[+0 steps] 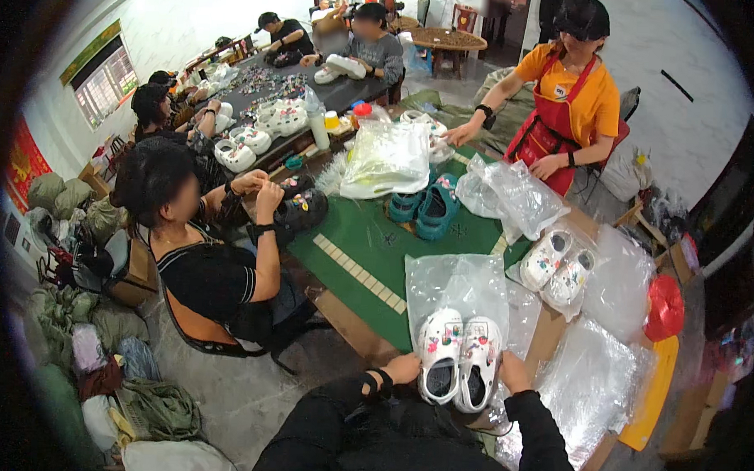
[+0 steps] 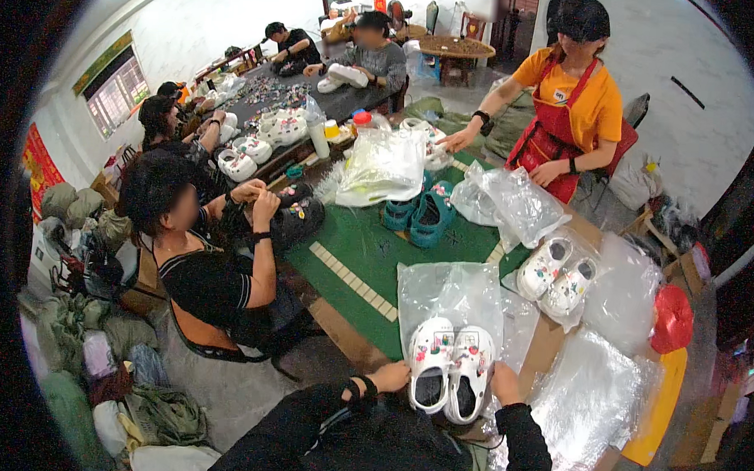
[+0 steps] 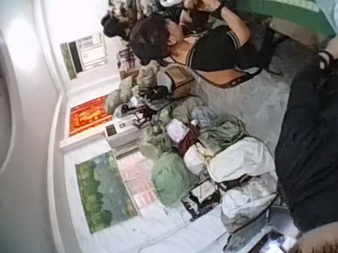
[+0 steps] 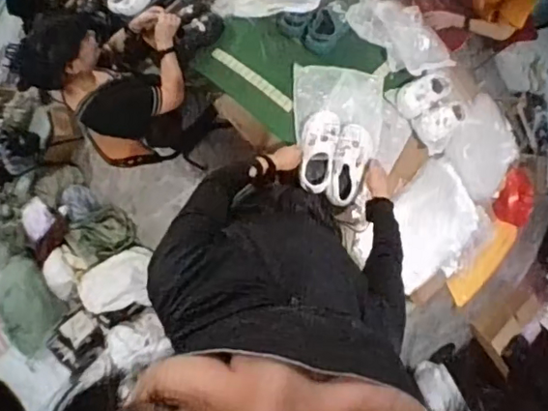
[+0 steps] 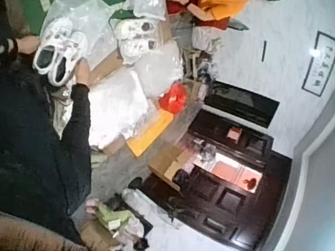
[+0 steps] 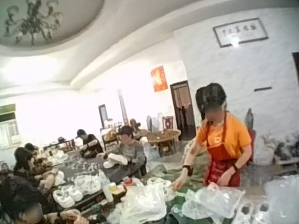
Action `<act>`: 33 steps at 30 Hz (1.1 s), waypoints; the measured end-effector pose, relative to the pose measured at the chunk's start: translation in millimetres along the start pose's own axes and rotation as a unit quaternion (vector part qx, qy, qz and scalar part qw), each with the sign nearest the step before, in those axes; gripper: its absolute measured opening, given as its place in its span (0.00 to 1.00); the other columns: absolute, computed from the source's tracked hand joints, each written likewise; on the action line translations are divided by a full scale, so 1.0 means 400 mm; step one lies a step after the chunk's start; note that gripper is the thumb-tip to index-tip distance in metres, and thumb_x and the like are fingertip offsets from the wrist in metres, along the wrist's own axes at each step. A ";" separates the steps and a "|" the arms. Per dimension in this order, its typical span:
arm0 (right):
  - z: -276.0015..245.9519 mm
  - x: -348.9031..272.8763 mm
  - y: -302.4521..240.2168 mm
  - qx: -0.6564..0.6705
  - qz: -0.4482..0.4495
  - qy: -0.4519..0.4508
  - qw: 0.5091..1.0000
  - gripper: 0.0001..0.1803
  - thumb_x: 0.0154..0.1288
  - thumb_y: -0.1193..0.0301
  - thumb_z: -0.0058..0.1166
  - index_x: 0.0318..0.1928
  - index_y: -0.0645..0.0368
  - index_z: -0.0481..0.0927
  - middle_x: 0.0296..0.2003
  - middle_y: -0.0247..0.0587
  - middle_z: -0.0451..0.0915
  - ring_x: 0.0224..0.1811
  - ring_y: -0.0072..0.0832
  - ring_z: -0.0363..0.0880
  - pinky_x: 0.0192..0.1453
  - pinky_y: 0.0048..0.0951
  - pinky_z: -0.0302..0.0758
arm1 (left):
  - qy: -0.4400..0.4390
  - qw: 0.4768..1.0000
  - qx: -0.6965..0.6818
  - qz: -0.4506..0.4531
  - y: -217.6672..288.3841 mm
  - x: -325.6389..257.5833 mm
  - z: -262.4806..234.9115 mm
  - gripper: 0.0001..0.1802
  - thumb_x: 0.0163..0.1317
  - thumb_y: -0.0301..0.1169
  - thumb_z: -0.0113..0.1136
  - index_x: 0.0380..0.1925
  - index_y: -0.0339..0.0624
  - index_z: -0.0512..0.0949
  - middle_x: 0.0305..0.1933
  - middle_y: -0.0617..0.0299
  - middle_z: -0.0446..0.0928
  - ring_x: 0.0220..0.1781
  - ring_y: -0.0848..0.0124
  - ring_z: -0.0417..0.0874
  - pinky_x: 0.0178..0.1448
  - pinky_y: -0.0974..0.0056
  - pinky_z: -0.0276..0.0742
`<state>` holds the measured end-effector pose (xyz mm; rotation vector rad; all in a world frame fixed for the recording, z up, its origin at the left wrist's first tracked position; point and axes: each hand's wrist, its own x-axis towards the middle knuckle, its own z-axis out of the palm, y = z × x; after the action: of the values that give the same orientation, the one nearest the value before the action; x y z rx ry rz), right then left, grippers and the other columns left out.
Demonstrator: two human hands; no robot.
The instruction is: Pack shoes into plastic bags at a manufacturing workstation.
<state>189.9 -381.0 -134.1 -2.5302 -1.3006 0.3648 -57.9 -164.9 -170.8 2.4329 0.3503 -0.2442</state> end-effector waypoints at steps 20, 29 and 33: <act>0.041 -0.217 0.001 0.203 0.008 -0.193 0.960 0.09 0.45 0.72 0.52 0.29 0.63 0.74 0.23 0.50 0.75 0.27 0.41 0.76 0.32 0.36 0.71 | -0.169 0.958 0.094 0.213 -0.112 -0.101 0.124 0.10 0.50 0.28 0.49 0.31 0.35 0.75 0.28 0.46 0.77 0.32 0.50 0.79 0.35 0.53 0.74; -0.001 -0.043 0.092 0.417 0.028 -0.178 0.891 0.14 0.57 0.74 0.53 0.46 0.60 0.75 0.32 0.30 0.77 0.32 0.19 0.74 0.35 0.24 0.73 | 0.169 0.958 -0.196 0.122 0.037 -0.008 -0.225 0.10 0.55 0.29 0.52 0.22 0.32 0.71 0.28 0.48 0.72 0.30 0.52 0.74 0.34 0.58 0.69; -0.228 0.055 -0.044 0.439 0.056 -0.064 0.895 0.07 0.64 0.70 0.47 0.28 0.57 0.68 0.22 0.28 0.70 0.22 0.16 0.68 0.27 0.20 0.69 | 0.264 0.944 -0.198 0.025 0.069 0.037 -0.385 0.10 0.55 0.28 0.51 0.19 0.32 0.72 0.18 0.52 0.73 0.21 0.71 0.75 0.26 0.64 0.68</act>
<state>220.5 -364.7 -45.1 -1.8115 -0.7510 0.9153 -22.1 -84.6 -40.8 2.0674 0.5119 0.4731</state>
